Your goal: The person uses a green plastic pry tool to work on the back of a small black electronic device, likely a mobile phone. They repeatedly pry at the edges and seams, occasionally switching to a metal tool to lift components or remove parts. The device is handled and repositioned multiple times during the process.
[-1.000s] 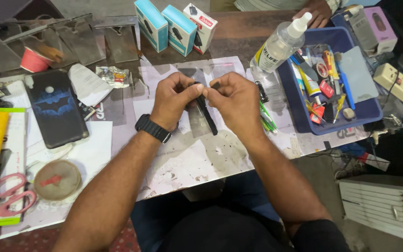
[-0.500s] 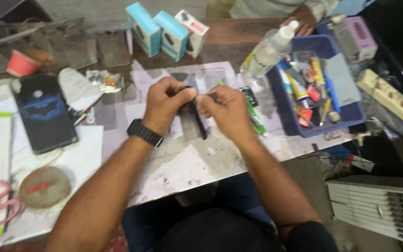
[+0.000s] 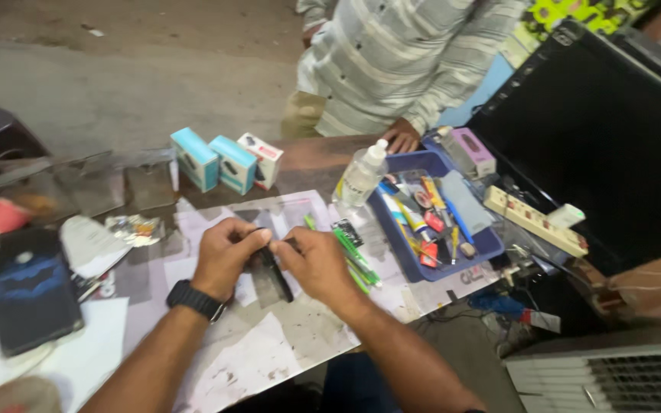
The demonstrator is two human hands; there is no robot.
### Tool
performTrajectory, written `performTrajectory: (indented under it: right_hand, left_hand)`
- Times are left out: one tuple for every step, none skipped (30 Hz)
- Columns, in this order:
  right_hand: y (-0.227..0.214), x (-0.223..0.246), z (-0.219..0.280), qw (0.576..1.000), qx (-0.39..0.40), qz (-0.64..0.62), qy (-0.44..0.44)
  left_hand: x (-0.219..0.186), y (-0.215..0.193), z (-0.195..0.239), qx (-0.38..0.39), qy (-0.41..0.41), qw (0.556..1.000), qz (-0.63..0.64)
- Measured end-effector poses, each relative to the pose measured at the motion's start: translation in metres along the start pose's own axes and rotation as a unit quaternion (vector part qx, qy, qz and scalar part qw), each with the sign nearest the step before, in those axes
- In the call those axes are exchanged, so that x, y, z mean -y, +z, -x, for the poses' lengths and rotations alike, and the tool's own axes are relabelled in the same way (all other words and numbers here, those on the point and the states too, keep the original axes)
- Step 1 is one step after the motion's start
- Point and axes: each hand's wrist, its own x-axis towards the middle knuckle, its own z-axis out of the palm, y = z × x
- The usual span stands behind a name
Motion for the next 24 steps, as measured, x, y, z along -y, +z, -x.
performTrajectory:
  right_hand:
    - [0.002,0.003,0.003,1.000,-0.004,0.022,-0.015]
    - [0.004,0.006,0.005,0.999,-0.003,0.034,-0.040]
    - [0.006,0.007,0.005,0.997,-0.006,0.045,-0.063]
    - [0.010,0.008,0.003,0.995,-0.009,0.056,-0.085]
    - [0.007,0.006,0.002,0.992,-0.007,0.060,-0.113]
    - [0.003,0.003,0.000,0.988,-0.006,0.064,-0.141]
    - [-0.003,-0.002,0.000,0.983,-0.006,0.074,-0.166]
    - [-0.009,-0.006,0.001,0.981,0.003,0.086,-0.176]
    - [-0.007,-0.007,0.000,0.978,0.014,0.089,-0.189]
    - [-0.005,-0.007,-0.001,0.975,0.025,0.093,-0.203]
    - [-0.003,-0.005,-0.003,0.971,0.028,0.095,-0.218]
    - [-0.002,-0.002,-0.006,0.967,0.031,0.096,-0.233]
    - [-0.004,-0.001,-0.006,0.963,0.035,0.101,-0.247]
    - [-0.008,0.000,-0.009,0.959,0.041,0.107,-0.260]
    - [-0.009,0.001,-0.010,0.956,0.048,0.107,-0.268]
    - [-0.011,0.000,-0.012,0.953,0.055,0.106,-0.277]
    - [-0.011,-0.001,-0.013,0.952,0.062,0.103,-0.282]
    - [-0.011,-0.003,-0.014,0.950,0.069,0.099,-0.288]
    - [-0.011,-0.005,-0.015,0.947,0.075,0.099,-0.296]
    - [-0.010,-0.007,-0.015,0.946,0.082,0.096,-0.298]
    - [-0.012,-0.009,-0.016,0.944,0.087,0.099,-0.302]
    - [-0.012,-0.011,-0.017,0.942,0.091,0.102,-0.305]
    - [-0.011,-0.012,-0.018,0.941,0.093,0.100,-0.309]
    - [-0.010,-0.013,-0.019,0.940,0.095,0.099,-0.313]
  left_hand:
    - [-0.003,-0.002,0.005,0.002,-0.001,1.000,-0.020]
    - [-0.005,-0.004,0.008,0.002,0.005,1.000,-0.021]
    - [-0.007,-0.006,0.008,0.005,0.010,1.000,-0.024]
    - [-0.010,-0.010,0.009,0.009,0.014,1.000,-0.026]
    - [-0.010,-0.010,0.007,0.010,0.000,1.000,-0.020]
    - [-0.009,-0.010,0.006,0.010,-0.014,1.000,-0.014]
    - [-0.006,-0.005,0.003,0.016,-0.027,0.999,-0.003]
    - [-0.003,-0.001,0.002,0.025,-0.023,0.999,0.002]
    - [-0.003,-0.005,0.003,0.028,-0.017,0.999,0.001]
    - [-0.005,-0.008,0.004,0.031,-0.012,0.999,-0.001]
    - [-0.007,-0.010,0.006,0.028,-0.022,0.999,0.001]
    - [-0.010,-0.011,0.006,0.024,-0.033,0.999,0.003]
    - [-0.011,-0.009,0.008,0.021,-0.044,0.999,0.008]
    - [-0.012,-0.006,0.007,0.024,-0.041,0.999,0.005]
    - [-0.013,-0.005,0.007,0.023,-0.043,0.999,-0.002]
    - [-0.013,-0.004,0.005,0.023,-0.046,0.999,-0.009]
    - [-0.013,-0.006,0.006,0.022,-0.048,0.999,-0.011]
    - [-0.012,-0.007,0.006,0.021,-0.049,0.998,-0.013]
    - [-0.010,-0.008,0.006,0.021,-0.048,0.999,-0.011]
    - [-0.009,-0.011,0.008,0.022,-0.047,0.999,-0.010]
    - [-0.009,-0.010,0.007,0.028,-0.044,0.999,-0.005]
    - [-0.009,-0.009,0.007,0.034,-0.040,0.999,-0.001]
    - [-0.010,-0.010,0.007,0.030,-0.046,0.998,-0.002]
    - [-0.012,-0.011,0.007,0.026,-0.052,0.998,-0.002]
